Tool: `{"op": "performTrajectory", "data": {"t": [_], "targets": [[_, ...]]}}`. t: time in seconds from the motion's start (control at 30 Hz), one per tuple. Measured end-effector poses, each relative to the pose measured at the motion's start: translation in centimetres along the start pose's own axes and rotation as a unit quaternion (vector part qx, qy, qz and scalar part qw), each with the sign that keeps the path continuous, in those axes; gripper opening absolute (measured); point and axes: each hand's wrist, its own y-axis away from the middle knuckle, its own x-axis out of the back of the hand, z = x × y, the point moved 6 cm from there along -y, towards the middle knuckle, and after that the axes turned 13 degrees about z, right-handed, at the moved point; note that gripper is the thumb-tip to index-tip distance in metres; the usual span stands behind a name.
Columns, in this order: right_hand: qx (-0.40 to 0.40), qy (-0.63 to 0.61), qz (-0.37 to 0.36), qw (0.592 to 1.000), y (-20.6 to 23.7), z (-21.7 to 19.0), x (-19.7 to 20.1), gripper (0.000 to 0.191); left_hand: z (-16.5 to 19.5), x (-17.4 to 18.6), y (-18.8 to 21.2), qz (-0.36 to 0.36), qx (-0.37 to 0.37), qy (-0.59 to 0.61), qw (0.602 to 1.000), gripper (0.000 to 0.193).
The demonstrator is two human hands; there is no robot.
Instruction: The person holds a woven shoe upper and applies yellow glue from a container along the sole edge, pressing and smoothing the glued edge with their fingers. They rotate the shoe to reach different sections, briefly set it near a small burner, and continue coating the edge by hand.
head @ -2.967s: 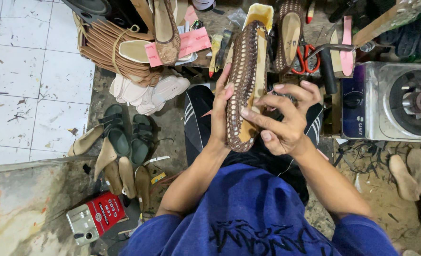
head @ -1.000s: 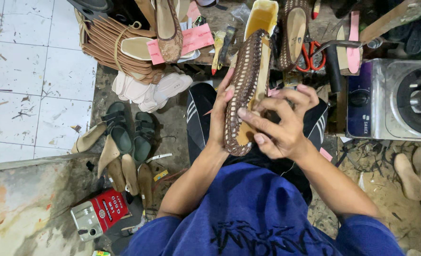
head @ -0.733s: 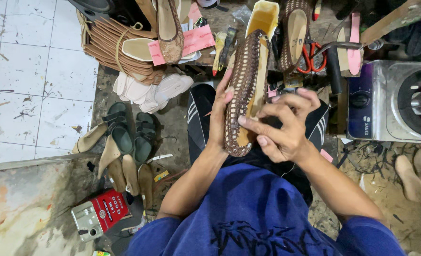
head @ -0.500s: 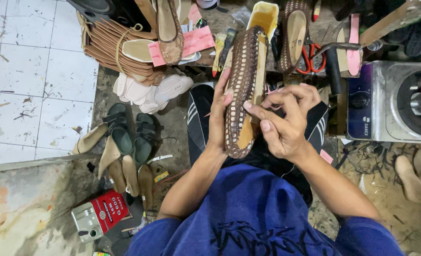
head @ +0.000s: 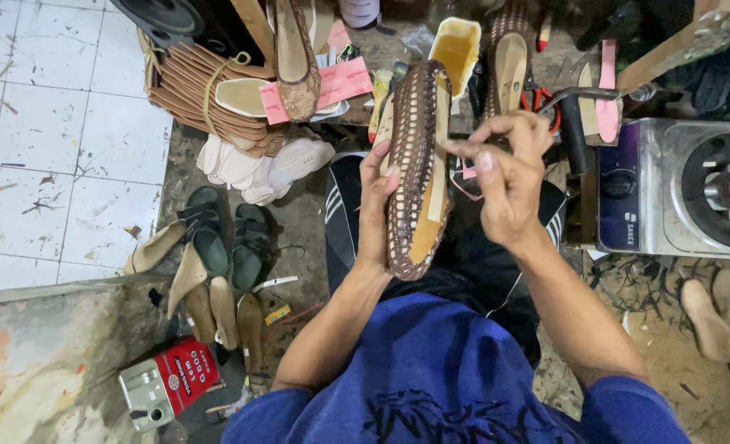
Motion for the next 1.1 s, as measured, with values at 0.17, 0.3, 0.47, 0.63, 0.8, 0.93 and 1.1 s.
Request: {"op": "performTrajectory", "data": {"t": [0.17, 0.3, 0.47, 0.63, 0.8, 0.93, 1.1], "targets": [[-0.08, 0.093, -0.015, 0.992, -3.1, 12.0, -3.4, 0.035, 1.0, 0.6, 1.8, -0.033, 0.055, 0.056, 0.996, 0.074], [-0.005, 0.209, -0.122, 0.97, -2.7, 18.0, -8.0, 0.052, 0.9, 1.6, 2.7, -0.035, 0.064, 0.081, 0.994, 0.076], [0.07, 0.308, -0.191, 0.929, -2.7, 20.3, -11.2, 0.06, 0.0, 2.9, 3.2, -0.027, 0.066, 0.088, 0.994, 0.073], [0.037, 0.276, -0.153, 0.948, -3.1, 20.7, -9.9, 0.043, -0.4, 3.7, 2.5, 0.013, 0.068, 0.082, 0.994, 0.074], [0.176, 0.285, -0.158, 0.929, -3.3, 19.5, -10.7, 0.043, -1.3, 3.6, 1.4, 0.022, 0.084, 0.079, 0.993, 0.074], [0.118, 0.263, -0.123, 0.95, -4.3, 18.2, -9.4, 0.036, -1.6, 3.8, 1.2, 0.02, 0.08, 0.078, 0.994, 0.073], [-0.048, 0.135, -0.137, 0.98, -2.6, 11.6, -5.8, 0.019, -1.5, 3.6, 0.8, 0.006, 0.053, 0.059, 0.997, 0.071]]}}
